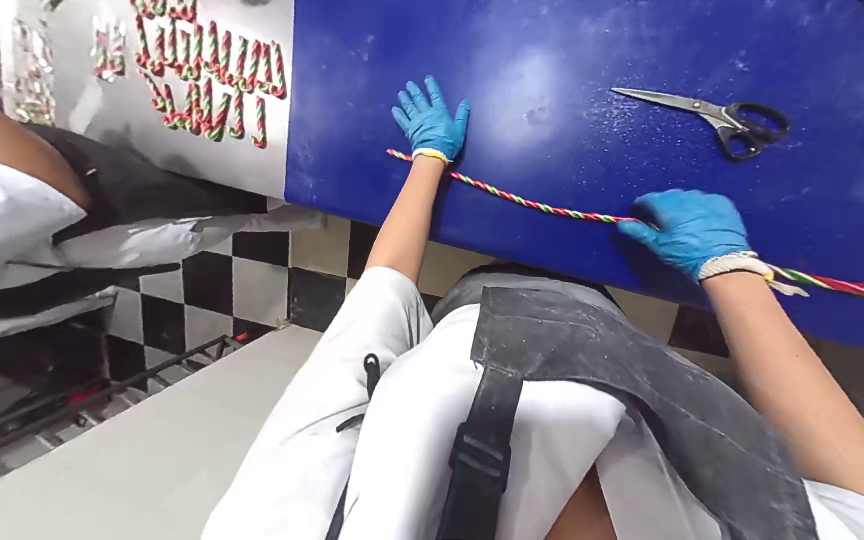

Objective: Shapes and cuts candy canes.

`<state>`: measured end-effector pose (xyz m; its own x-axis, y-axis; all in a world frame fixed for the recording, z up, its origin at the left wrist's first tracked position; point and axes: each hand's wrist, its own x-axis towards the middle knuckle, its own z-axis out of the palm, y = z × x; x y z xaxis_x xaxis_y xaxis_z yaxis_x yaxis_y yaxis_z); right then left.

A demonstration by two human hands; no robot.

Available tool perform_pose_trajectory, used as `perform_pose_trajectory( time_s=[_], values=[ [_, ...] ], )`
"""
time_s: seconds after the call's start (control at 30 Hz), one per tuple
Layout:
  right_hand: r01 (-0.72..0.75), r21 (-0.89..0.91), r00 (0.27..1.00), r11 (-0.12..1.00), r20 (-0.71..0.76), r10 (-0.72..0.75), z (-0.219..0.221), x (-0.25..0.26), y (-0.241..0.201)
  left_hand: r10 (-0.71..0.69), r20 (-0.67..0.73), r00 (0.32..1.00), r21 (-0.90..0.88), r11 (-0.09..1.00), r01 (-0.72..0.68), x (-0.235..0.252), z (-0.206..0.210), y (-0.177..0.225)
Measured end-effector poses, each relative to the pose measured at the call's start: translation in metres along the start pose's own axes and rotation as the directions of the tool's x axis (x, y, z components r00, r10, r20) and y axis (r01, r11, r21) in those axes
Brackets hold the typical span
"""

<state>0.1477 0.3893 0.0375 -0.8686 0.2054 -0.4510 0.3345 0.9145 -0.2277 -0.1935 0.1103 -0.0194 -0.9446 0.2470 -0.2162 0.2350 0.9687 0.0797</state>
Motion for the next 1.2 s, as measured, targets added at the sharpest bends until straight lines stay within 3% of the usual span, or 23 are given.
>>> perform_pose_trajectory(
  time_s=[0.1, 0.2, 0.3, 0.37, 0.5, 0.6, 0.7, 0.87, 0.97, 1.03, 1.1, 1.2],
  values=[
    [-0.134, 0.063, 0.964, 0.989, -0.224, 0.145, -0.022, 0.016, 0.038, -0.011, 0.145, 0.989, 0.055, 0.998, 0.003, -0.049, -0.01, -0.003],
    [-0.271, 0.131, 0.922, 0.954, -0.25, 0.296, -0.029, 0.033, 0.071, -0.053, 0.052, 0.997, 0.052, 0.997, 0.051, -0.132, 0.014, -0.043],
    [-0.289, 0.089, 0.931, 0.953, -0.205, 0.302, -0.021, 0.042, 0.087, -0.164, 0.022, 0.986, 0.125, 0.979, 0.16, -0.175, 0.026, -0.081],
    [-0.299, 0.058, 0.936, 0.952, -0.177, 0.305, -0.026, 0.045, 0.091, -0.19, -0.011, 0.982, 0.107, 0.976, 0.19, -0.163, 0.029, -0.084],
    [-0.333, 0.142, 0.921, 0.932, -0.162, 0.353, -0.043, 0.06, 0.103, -0.168, -0.15, 0.974, -0.011, 0.986, 0.168, -0.058, 0.023, -0.051],
    [-0.366, 0.134, 0.921, 0.921, -0.093, 0.38, -0.051, 0.071, 0.106, -0.074, -0.089, 0.993, -0.01, 0.997, 0.074, -0.002, 0.016, -0.028],
    [-0.367, -0.005, 0.93, 0.93, 0.037, 0.367, -0.059, 0.081, 0.105, -0.086, 0.033, 0.996, 0.017, 0.996, 0.086, -0.036, 0.006, -0.032],
    [-0.283, -0.136, 0.93, 0.949, 0.204, 0.306, -0.061, 0.094, 0.103, -0.17, -0.065, 0.983, 0.088, 0.981, 0.175, -0.165, 0.029, -0.096],
    [-0.276, -0.119, 0.927, 0.954, 0.229, 0.297, -0.057, 0.092, 0.107, -0.192, -0.066, 0.979, 0.104, 0.975, 0.198, -0.164, 0.032, -0.124],
    [-0.325, -0.015, 0.918, 0.946, 0.237, 0.319, -0.052, 0.084, 0.107, -0.193, -0.082, 0.978, 0.078, 0.977, 0.199, -0.128, 0.027, -0.129],
    [-0.39, 0.242, 0.905, 0.888, 0.277, 0.322, -0.049, 0.064, 0.089, -0.179, -0.109, 0.978, 0.04, 0.982, 0.184, -0.079, 0.02, -0.124],
    [-0.302, 0.61, 0.948, 0.733, 0.277, 0.16, -0.024, 0.026, 0.035, -0.162, -0.161, 0.974, -0.02, 0.987, 0.161, -0.007, 0.014, -0.105]
  ],
)
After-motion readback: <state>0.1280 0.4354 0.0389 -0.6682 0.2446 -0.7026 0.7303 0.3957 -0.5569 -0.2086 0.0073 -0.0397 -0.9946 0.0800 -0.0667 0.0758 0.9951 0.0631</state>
